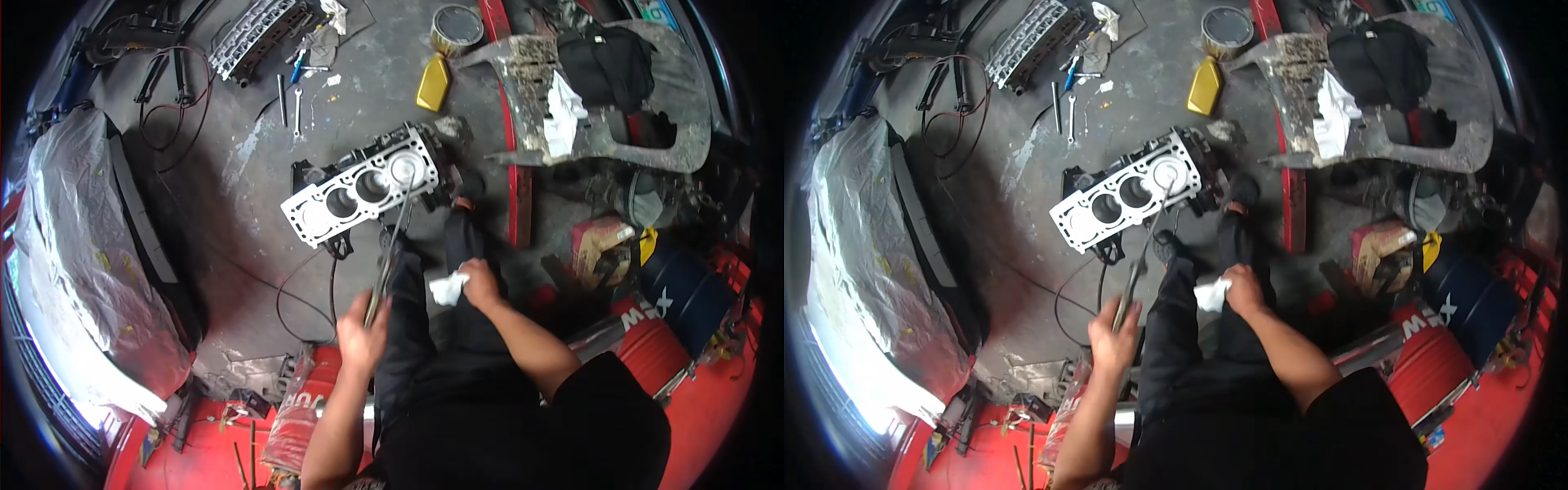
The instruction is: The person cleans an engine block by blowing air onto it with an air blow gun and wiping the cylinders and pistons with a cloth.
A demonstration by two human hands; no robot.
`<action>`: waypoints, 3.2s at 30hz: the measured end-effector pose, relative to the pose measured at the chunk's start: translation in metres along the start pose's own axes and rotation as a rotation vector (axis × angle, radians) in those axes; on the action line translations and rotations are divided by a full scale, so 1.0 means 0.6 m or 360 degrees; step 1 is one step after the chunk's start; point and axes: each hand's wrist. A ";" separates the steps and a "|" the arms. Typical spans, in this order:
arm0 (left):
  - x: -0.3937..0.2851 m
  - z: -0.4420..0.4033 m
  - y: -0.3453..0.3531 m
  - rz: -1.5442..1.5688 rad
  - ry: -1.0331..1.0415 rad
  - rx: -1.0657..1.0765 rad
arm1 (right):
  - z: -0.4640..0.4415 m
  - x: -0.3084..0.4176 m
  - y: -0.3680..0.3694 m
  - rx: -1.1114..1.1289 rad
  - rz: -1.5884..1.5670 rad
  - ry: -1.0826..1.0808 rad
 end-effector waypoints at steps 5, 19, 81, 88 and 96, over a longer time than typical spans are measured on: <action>-0.086 -0.084 0.055 -0.0126 -0.0027 0.0013 | 0.035 0.014 -0.061 -0.0164 -0.0041 0.0286; -0.237 -0.220 0.072 -0.0633 -0.0096 0.0156 | 0.001 -0.043 -0.141 -0.0324 -0.0262 0.0318; -0.140 -0.008 0.064 -0.0170 -0.0069 -0.0152 | -0.326 0.049 -0.174 -0.0536 -0.0531 -0.0244; -0.139 -0.050 0.083 -0.0043 -0.0264 -0.0075 | -0.420 0.087 -0.083 -0.0706 -0.0397 0.0222; -0.079 -0.051 0.048 -0.0049 -0.0051 -0.0023 | -0.281 0.070 -0.015 -0.0720 -0.0229 0.0253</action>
Point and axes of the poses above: each hand's wrist, its own z-axis away from the middle knuckle, its own y-axis out of the palm, x = y × z, and after that the axes turned 5 degrees about -x, right-handed
